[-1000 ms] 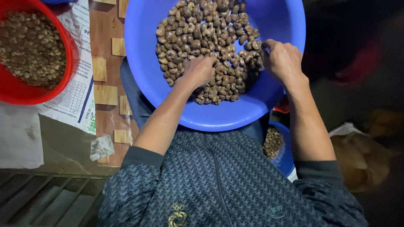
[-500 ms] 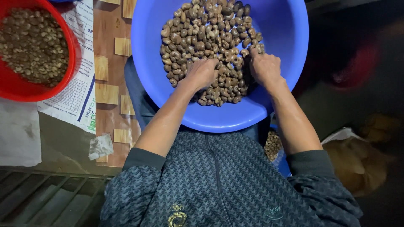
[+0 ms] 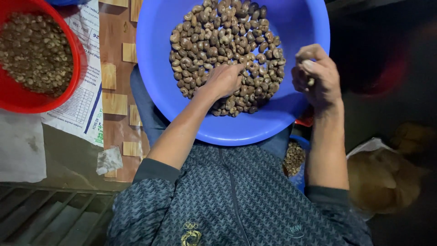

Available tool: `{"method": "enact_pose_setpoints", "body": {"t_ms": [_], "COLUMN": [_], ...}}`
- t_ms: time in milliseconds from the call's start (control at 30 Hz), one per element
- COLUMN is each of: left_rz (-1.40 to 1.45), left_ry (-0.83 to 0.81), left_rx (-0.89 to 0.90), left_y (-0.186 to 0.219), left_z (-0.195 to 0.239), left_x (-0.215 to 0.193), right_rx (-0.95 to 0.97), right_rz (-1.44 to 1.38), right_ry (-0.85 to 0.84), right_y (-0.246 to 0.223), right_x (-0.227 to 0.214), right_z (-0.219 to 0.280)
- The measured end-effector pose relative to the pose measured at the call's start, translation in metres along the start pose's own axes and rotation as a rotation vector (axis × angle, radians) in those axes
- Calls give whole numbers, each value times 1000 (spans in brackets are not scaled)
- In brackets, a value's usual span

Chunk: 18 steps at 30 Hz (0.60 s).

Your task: The person sorts brown nuts from a large blue basin into a smaller blue container using both hands. They pick up handfuls of nuts, sift through them, and transfer selected pieces into the smaller container.

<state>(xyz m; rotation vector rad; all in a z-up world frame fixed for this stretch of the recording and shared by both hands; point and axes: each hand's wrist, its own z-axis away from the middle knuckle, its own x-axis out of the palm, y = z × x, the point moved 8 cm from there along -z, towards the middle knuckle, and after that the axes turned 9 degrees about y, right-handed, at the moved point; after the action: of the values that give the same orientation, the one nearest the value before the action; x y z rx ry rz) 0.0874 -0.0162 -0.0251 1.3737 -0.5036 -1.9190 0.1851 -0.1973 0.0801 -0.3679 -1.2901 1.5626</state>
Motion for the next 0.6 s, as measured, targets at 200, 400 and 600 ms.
{"method": "enact_pose_setpoints", "body": {"t_ms": [200, 400, 600], "left_rz": [-66, -326, -399], "left_ry": [110, 234, 322], "left_rx": [120, 215, 203], "left_y": [17, 26, 22], "left_z": [-31, -61, -67], "left_x": [36, 68, 63], "right_rx": [-44, 52, -271], "right_rz": [-12, 547, 1183], "right_ry": [80, 386, 219], "right_y": [-32, -28, -32], "right_x": [8, -8, 24], "right_z": [23, 7, -4]}}
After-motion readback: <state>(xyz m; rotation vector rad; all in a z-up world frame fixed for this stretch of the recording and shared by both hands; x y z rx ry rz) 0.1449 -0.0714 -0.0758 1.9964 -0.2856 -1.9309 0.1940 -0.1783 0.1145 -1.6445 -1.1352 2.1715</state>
